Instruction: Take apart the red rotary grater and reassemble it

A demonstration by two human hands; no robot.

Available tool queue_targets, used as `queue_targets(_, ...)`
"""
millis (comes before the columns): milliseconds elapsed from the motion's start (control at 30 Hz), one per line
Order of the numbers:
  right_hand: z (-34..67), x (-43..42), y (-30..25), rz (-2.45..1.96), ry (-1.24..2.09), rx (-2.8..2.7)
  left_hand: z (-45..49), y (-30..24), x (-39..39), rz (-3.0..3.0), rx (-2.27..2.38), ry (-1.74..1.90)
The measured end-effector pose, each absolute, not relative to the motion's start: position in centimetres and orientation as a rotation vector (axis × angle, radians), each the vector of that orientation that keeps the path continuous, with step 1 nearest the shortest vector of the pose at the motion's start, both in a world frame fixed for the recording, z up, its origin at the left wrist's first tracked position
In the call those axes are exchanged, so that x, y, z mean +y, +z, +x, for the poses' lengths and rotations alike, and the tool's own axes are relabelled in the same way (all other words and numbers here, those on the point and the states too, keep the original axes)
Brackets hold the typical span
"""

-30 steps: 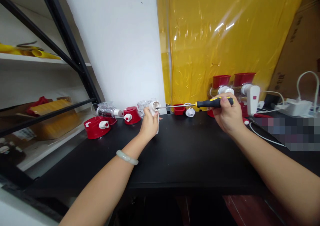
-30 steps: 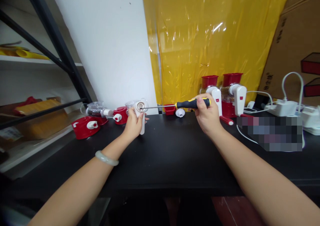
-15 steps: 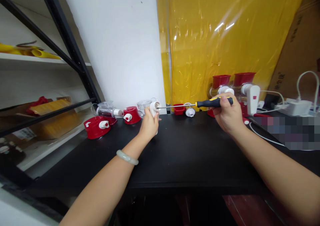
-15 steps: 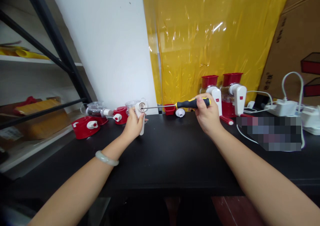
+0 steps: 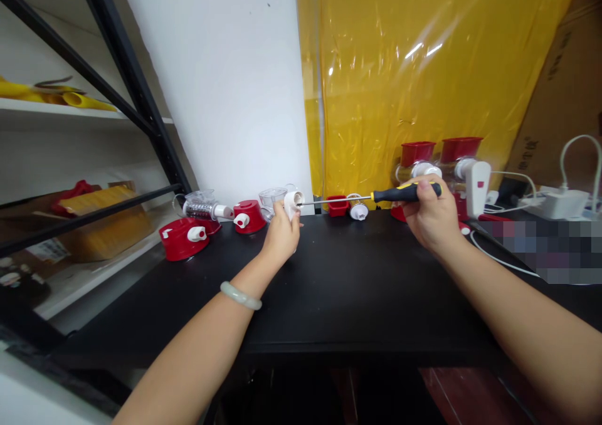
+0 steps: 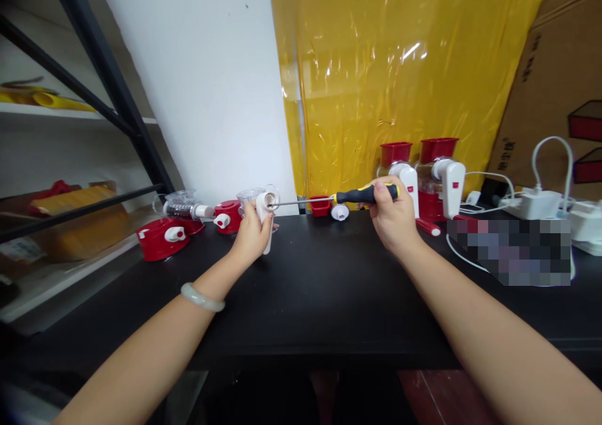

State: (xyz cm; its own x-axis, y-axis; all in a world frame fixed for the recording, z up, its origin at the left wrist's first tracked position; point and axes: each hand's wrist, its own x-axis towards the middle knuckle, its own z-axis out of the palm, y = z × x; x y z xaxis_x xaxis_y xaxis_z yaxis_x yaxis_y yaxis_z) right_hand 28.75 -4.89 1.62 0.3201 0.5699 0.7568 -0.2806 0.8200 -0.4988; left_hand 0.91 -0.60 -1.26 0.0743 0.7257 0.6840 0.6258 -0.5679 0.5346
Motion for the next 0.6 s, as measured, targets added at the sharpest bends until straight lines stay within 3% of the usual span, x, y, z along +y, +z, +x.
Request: queue_targets(600, 28.95, -4.50, 1.48, -0.322, 0.536, -1.125, 0.88, -1.43, -0.51, 2.243, 1.373, 1.521)
